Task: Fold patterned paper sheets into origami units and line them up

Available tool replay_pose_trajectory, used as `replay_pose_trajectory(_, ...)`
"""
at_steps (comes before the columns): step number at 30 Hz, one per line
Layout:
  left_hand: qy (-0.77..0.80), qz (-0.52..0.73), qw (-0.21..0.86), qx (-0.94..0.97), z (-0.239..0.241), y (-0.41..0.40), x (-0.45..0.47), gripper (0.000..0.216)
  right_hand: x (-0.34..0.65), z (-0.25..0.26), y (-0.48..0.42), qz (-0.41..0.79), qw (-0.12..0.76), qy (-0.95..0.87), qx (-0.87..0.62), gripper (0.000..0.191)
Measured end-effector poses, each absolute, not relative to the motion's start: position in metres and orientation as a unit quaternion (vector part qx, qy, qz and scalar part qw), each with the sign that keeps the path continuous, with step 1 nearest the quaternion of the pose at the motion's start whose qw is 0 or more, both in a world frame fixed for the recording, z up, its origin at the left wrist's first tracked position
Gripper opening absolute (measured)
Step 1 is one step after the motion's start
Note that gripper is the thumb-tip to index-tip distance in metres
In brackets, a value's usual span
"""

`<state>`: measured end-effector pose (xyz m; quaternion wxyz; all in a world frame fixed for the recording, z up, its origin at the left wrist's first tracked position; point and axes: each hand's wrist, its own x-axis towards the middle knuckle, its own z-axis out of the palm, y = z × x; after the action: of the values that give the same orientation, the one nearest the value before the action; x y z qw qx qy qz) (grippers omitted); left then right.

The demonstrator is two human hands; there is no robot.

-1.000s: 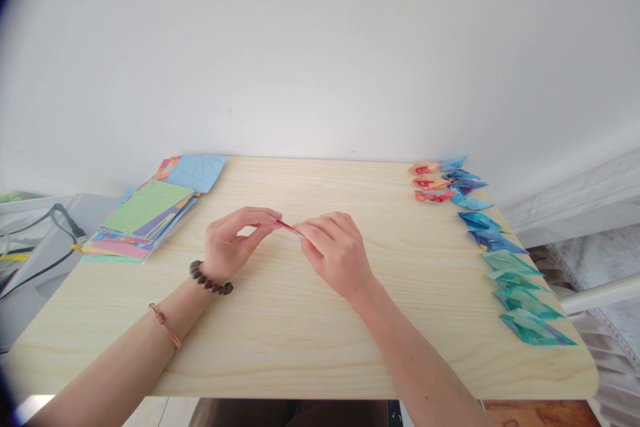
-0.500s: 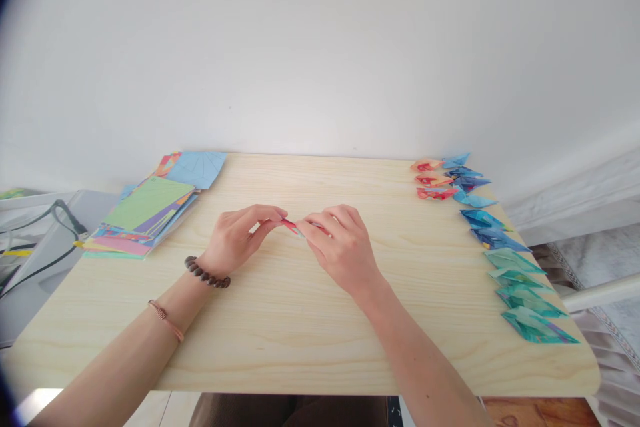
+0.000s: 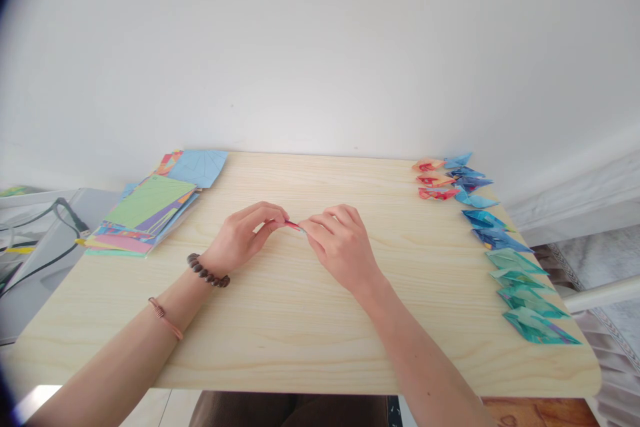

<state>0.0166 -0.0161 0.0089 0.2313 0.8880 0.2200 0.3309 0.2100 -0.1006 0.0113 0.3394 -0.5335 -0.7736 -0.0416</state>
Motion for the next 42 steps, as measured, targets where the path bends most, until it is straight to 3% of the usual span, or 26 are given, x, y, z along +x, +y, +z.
replay_pose_trajectory(15,0.244,0.338,0.291,0.861,0.008,-0.018,0.018,0.009,0.209,0.009,-0.100,-0.001,0.341,-0.766,-0.544,0.017)
replay_pose_trajectory(18,0.283,0.362,0.368,0.809,0.006,-0.018,0.020,0.008,0.207,0.006,-0.101,0.001,0.350,-0.763,-0.544,0.017)
replay_pose_trajectory(23,0.325,0.375,0.506,0.705,0.002,-0.019,0.024,0.035,0.207,0.006,-0.100,0.009,0.377,-0.749,-0.545,0.016)
replay_pose_trajectory(27,0.340,0.347,0.542,0.686,0.004,-0.019,0.025,0.028,0.209,0.007,-0.100,0.014,0.380,-0.737,-0.558,0.017)
replay_pose_trajectory(35,0.349,0.360,0.509,0.700,0.007,-0.022,0.025,0.020,0.207,0.004,-0.101,0.094,0.421,-0.671,-0.604,0.017)
replay_pose_trajectory(42,0.331,0.399,0.376,0.768,0.008,-0.022,0.021,0.013,0.198,0.008,-0.105,0.384,0.461,-0.516,-0.611,0.039)
